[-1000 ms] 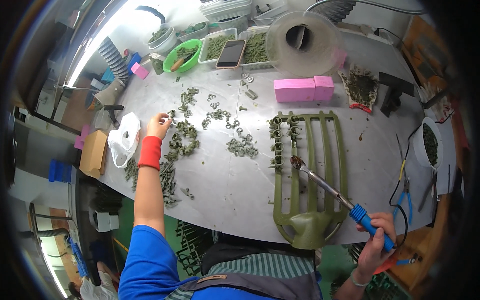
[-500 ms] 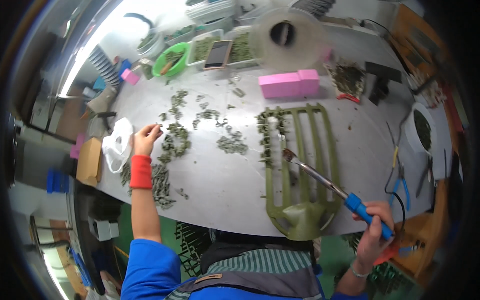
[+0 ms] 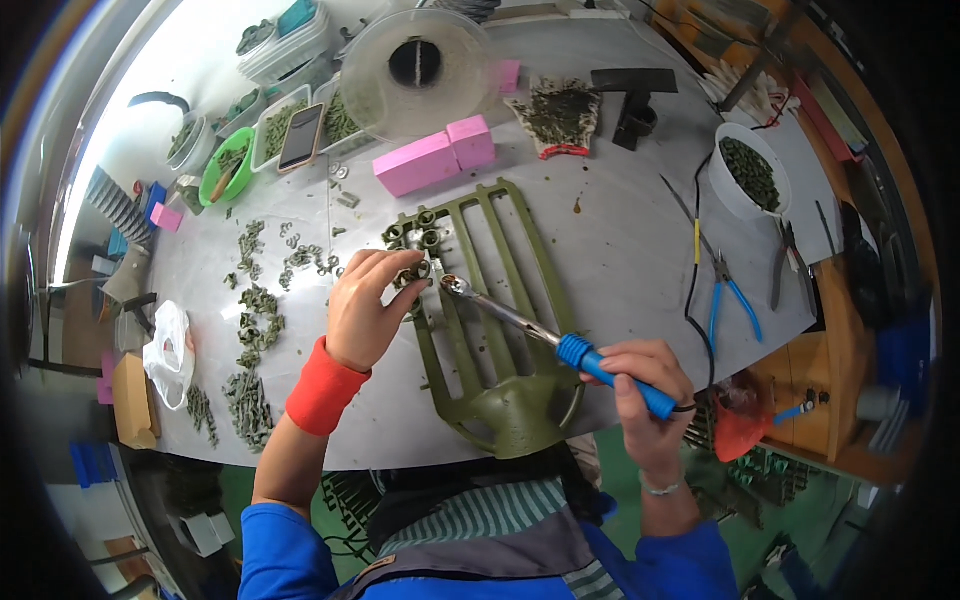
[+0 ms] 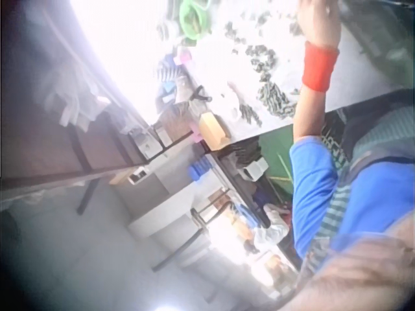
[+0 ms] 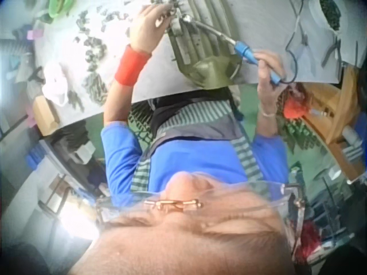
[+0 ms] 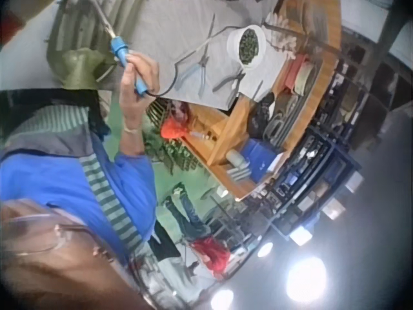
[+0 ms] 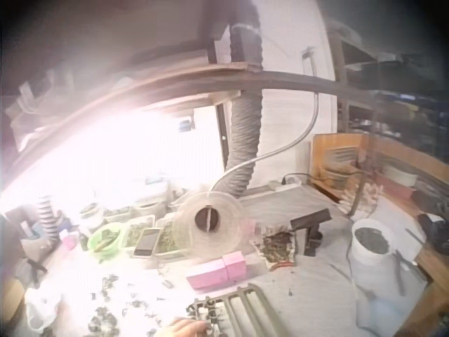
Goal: The person solders small metal parts onto a green plastic frame using a soldering iron. They consult a notebook, write on a page using a pen, and then continue soldering the components into specific points on the frame.
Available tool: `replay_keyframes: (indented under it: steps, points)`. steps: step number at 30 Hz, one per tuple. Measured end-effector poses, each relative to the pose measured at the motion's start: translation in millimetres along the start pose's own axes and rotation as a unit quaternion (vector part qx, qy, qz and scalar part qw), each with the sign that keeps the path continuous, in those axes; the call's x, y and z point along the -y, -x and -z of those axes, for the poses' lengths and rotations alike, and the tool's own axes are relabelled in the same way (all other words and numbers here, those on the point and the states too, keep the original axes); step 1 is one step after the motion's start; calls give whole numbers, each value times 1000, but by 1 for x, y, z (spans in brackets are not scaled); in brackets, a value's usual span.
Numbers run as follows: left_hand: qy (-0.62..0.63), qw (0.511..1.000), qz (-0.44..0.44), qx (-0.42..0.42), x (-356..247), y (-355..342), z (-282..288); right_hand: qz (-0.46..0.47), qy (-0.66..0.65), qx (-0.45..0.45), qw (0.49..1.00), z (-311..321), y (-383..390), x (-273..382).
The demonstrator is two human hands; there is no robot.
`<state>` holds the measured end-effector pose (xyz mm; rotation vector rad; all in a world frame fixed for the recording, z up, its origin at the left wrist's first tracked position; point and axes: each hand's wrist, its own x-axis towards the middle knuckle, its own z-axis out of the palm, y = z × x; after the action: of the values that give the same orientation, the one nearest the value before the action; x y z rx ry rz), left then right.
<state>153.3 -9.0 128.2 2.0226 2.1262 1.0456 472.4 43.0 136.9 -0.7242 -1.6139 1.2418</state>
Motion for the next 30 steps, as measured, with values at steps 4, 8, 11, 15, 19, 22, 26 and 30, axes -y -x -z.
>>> replay_keyframes:
  steps: [4,8,11,15,19,22,26,30]
  points:
    - [-81,996,-23,-5,4,-2,-18,-4,-15,6,1000,-5,0,-10]
    - [-117,993,-16,0,7,-4,-26,7,-23,20,1000,-10,-1,-19]
    - [-129,991,-26,6,9,-6,-28,24,-12,20,999,-17,-5,-25]
    - [-133,991,-29,12,9,-9,-30,17,-20,14,1000,-19,-8,-27]
    - [-127,991,-32,15,11,-9,-30,28,-12,26,999,-8,-7,-21]
    - [-124,992,-26,18,11,-8,-31,15,-8,34,999,5,0,-11]
    - [-108,994,-5,33,11,-3,-25,4,14,28,1000,14,5,-3]
    - [88,983,122,-102,43,15,11,5,-3,23,1000,24,7,-4]
